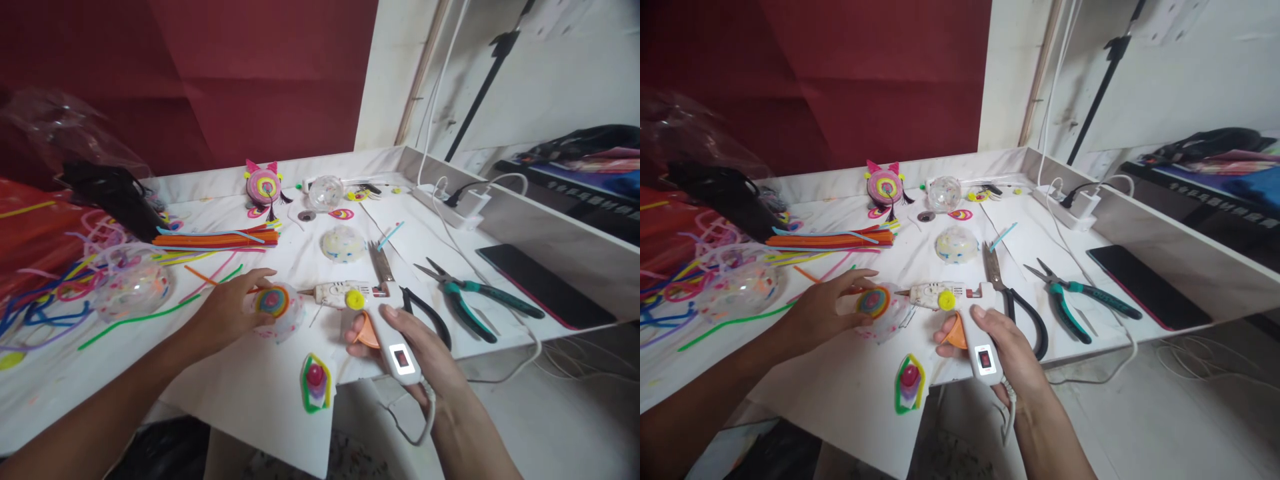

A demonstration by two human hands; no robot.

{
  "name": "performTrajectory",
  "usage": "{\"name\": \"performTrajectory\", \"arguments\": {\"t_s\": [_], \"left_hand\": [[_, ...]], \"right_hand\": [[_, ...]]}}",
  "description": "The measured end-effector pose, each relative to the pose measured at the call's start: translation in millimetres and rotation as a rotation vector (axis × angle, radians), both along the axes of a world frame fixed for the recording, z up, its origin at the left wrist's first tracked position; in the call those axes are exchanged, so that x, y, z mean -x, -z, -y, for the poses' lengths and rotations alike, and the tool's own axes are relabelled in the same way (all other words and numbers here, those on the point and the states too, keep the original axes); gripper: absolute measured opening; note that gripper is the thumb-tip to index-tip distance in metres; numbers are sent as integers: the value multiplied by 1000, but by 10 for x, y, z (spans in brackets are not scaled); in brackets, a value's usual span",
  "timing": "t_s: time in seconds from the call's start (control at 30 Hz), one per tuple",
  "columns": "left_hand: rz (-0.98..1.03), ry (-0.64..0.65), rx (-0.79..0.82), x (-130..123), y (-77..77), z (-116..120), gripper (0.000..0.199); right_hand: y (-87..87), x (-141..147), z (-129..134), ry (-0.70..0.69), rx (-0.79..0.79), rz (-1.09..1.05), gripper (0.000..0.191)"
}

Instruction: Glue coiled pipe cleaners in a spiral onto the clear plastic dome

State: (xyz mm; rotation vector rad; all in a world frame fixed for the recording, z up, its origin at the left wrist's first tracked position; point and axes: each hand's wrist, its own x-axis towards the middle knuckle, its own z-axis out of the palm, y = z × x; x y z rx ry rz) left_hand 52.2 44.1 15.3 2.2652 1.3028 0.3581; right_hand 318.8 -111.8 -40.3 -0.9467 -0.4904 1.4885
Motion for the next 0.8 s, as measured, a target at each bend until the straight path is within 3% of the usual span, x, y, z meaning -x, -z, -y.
{"name": "performTrajectory", "arguments": {"t_s": [0.17,0.43,0.63,0.8], "left_hand": [[31,109,-13,17,64,-150,75],[-17,200,11,13,-23,-200,74],[-105,188,33,66,-101,-111,75],[-93,250,15,260,-39,-160,73]], "right_hand": [[12,-25,12,91,6,13,36],[-35,-14,18,84,1,22,37],[-85,0,21,15,-27,9,39],[-155,49,-11,-53,-27,29,40]]}}
